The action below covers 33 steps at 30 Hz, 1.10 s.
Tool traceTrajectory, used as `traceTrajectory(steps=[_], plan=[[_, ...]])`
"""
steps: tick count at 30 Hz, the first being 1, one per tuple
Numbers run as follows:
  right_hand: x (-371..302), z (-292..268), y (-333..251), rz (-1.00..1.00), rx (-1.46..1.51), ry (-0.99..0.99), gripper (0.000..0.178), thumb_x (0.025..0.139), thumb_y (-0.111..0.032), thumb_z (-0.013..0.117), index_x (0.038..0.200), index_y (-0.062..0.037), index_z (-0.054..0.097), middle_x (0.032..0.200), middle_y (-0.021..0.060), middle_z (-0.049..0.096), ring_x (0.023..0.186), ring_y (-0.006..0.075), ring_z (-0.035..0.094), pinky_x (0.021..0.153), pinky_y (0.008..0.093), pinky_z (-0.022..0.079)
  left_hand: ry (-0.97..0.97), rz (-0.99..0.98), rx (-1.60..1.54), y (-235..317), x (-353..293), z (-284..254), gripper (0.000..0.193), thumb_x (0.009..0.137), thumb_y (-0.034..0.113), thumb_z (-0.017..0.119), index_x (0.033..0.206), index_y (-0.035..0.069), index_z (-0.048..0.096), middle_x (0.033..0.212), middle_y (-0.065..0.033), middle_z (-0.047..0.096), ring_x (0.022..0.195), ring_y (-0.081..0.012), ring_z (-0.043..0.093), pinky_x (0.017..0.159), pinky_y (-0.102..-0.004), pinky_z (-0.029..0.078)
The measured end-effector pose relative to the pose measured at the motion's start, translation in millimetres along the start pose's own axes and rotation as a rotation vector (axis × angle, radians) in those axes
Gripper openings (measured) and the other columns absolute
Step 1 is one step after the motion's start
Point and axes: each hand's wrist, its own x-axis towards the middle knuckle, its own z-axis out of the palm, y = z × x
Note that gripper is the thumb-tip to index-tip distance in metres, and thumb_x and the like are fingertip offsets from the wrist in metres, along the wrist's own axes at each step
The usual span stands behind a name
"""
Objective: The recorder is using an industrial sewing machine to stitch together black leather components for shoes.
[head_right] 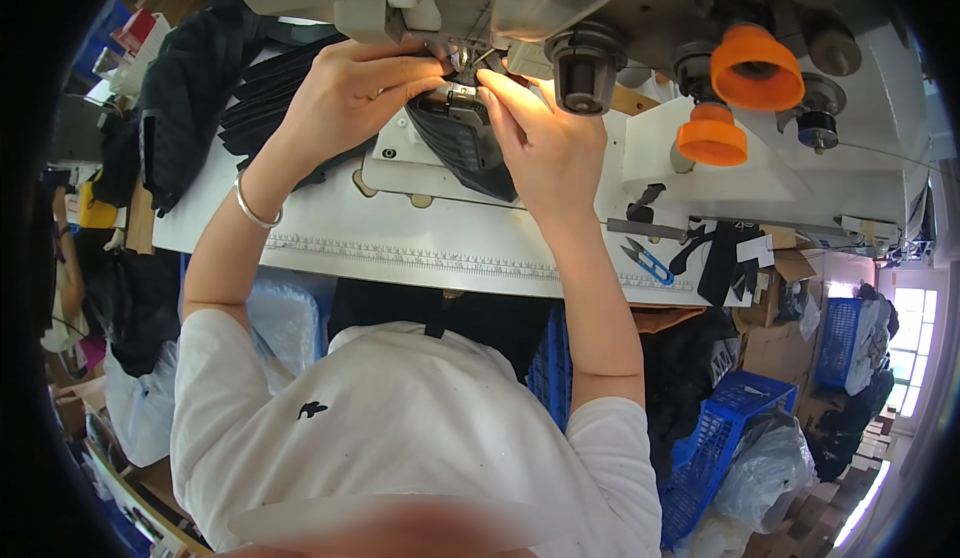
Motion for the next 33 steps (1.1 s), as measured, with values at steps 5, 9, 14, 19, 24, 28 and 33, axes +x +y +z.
traceTrajectory(steps=[5, 9, 14, 19, 24, 28, 33], plan=[[-0.8, -0.4, -1.0, 0.001, -0.014, 0.007, 0.021, 0.087, -0.014, 0.082, 0.107, -0.0169, 0.082, 0.111, -0.0013, 0.076, 0.091, 0.0180, 0.064, 0.081, 0.0304, 0.053, 0.007, 0.025, 0.013, 0.6, 0.3, -0.2, 0.019, 0.081, 0.004, 0.077, 0.100, 0.004, 0.081, 0.105, -0.0136, 0.078, 0.098, -0.0279, 0.074, 0.082, -0.0344, 0.059], [-0.9, 0.2, -1.7, -0.005, -0.007, 0.017, 0.021, 0.086, -0.013, 0.082, 0.107, -0.0170, 0.082, 0.111, -0.0015, 0.076, 0.091, 0.0179, 0.064, 0.081, 0.0304, 0.053, 0.024, 0.043, 0.011, -0.9, 0.0, -0.2, 0.018, 0.082, 0.004, 0.078, 0.099, 0.004, 0.081, 0.103, -0.0132, 0.078, 0.094, -0.0284, 0.074, 0.080, -0.0340, 0.059], [-2.8, 2.3, -2.6, 0.007, 0.002, 0.029, 0.022, 0.086, -0.013, 0.082, 0.107, -0.0173, 0.083, 0.112, -0.0005, 0.075, 0.093, 0.0190, 0.064, 0.082, 0.0304, 0.052, 0.077, 0.069, -0.018, -3.2, 1.9, 1.5, 0.012, 0.088, 0.012, 0.076, 0.098, 0.006, 0.079, 0.100, -0.0092, 0.075, 0.076, -0.0268, 0.071, 0.069, -0.0320, 0.058], [-15.0, -6.7, -14.5, -0.051, -0.090, 0.174, 0.021, 0.084, -0.013, 0.081, 0.105, -0.0160, 0.083, 0.112, 0.0004, 0.073, 0.098, 0.0229, 0.061, 0.092, 0.0359, 0.048, 0.065, -0.376, -0.458, -52.6, 1.6, -23.5, 0.021, 0.096, 0.010, 0.073, 0.113, -0.003, 0.076, 0.093, -0.0047, 0.079, 0.085, -0.0104, 0.071, 0.079, -0.0286, 0.057], [-17.1, 12.7, -48.7, -0.008, 0.124, 0.109, 0.027, 0.086, -0.014, 0.079, 0.113, -0.0125, 0.079, 0.108, 0.0007, 0.071, 0.098, 0.0232, 0.061, 0.091, 0.0373, 0.044, -0.127, -0.143, -0.086, -54.5, -3.0, 13.9, 0.039, 0.089, -0.008, 0.063, 0.127, 0.002, 0.066, 0.120, -0.0183, 0.070, 0.117, -0.0403, 0.061, 0.103, -0.0418, 0.048], [-20.1, 17.7, -43.2, 0.001, 0.089, 0.077, 0.034, 0.087, -0.016, 0.078, 0.120, -0.0140, 0.074, 0.097, 0.0000, 0.067, 0.093, 0.0224, 0.060, 0.088, 0.0382, 0.042, 0.103, 0.147, 0.028, -40.1, -11.2, 11.0, 0.040, 0.081, 0.000, 0.063, 0.120, 0.003, 0.071, 0.118, -0.0127, 0.072, 0.118, -0.0350, 0.063, 0.105, -0.0462, 0.048], [-17.0, -3.4, -20.5, 0.017, 0.071, -0.023, 0.027, 0.087, -0.012, 0.078, 0.114, -0.0150, 0.080, 0.083, -0.0006, 0.063, 0.084, 0.0204, 0.056, 0.084, 0.0344, 0.043, 0.155, 0.326, 0.187, -14.2, -17.3, 9.1, 0.037, 0.078, -0.001, 0.066, 0.114, 0.001, 0.072, 0.115, -0.0113, 0.070, 0.113, -0.0332, 0.068, 0.107, -0.0493, 0.051]])
